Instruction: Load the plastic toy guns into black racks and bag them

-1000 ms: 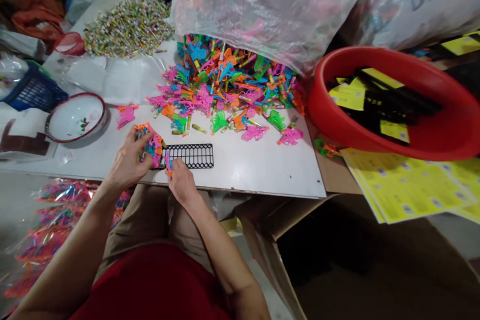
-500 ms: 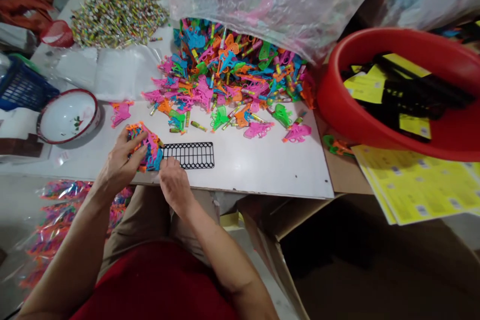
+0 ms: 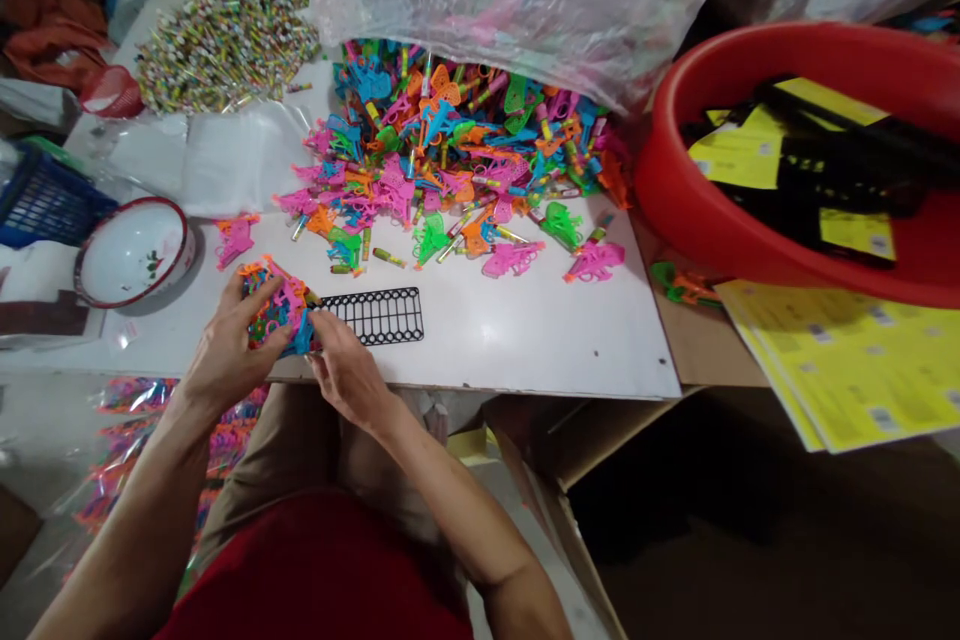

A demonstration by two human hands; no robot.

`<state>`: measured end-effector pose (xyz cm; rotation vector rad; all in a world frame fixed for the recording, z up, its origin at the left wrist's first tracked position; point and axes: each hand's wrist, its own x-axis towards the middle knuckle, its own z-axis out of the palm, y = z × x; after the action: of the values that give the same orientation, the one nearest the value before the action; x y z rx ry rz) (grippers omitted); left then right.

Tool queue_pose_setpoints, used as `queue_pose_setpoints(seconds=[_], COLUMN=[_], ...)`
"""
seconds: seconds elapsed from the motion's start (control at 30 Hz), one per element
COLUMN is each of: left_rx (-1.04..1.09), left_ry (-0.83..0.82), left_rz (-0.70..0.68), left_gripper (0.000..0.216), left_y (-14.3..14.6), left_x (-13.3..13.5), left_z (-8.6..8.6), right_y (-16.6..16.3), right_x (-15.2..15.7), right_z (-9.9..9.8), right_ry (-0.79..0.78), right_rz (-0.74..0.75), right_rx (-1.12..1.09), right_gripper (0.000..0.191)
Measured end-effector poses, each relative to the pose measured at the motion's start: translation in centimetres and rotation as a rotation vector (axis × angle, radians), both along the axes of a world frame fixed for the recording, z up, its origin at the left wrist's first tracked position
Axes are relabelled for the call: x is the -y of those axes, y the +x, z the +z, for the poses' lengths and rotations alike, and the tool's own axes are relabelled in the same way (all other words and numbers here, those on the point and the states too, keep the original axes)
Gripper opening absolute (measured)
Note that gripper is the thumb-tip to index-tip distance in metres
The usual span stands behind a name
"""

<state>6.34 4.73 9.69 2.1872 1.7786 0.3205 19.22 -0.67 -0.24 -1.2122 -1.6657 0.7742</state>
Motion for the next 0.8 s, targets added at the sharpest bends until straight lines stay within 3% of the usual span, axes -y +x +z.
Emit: queue_pose_setpoints(seconds=[0.17, 0.4, 0.5, 0.57, 0.7, 0.8], left_rx=[-0.002, 0.032, 0.083, 0.096, 0.086, 0.097], left_ry=[0.017, 0.073, 0.092, 0.09, 0.073, 0.065], left_rz=[-0.001, -0.119, -0.164, -0.165, -0.144, -0.143], left_gripper=[0.056, 0.057, 0.055, 0.054, 0.052, 0.052], left_y=[0.2, -1.4, -2.2, -2.4, -2.4, -2.1], left_x=[0.1, -0.8, -1.4, -1.5, -1.5, -1.3], left_z=[0.1, -0.5, -0.9, -1.1, -1.0, -0.8], right_y=[-1.7, -1.3, 2.5, 6.8, 15.0, 17.5], right_x=[-0.3, 0.0, -1.2, -3.0, -8.0, -10.9], right_z=[-1.1, -0.8, -0.3, 0.5, 2.7, 4.2], right_ry=[0.031, 0.019, 0.032, 0.012, -0.152, -0.293], right_rz=[0.024, 0.083, 0.1, -0.022, -0.357, -0.298], right_rx=[0.034, 0.003, 0.045, 0.162, 0.633, 0.961], right_gripper=[0.053, 0.061, 0.056, 0.048, 0.041, 0.037])
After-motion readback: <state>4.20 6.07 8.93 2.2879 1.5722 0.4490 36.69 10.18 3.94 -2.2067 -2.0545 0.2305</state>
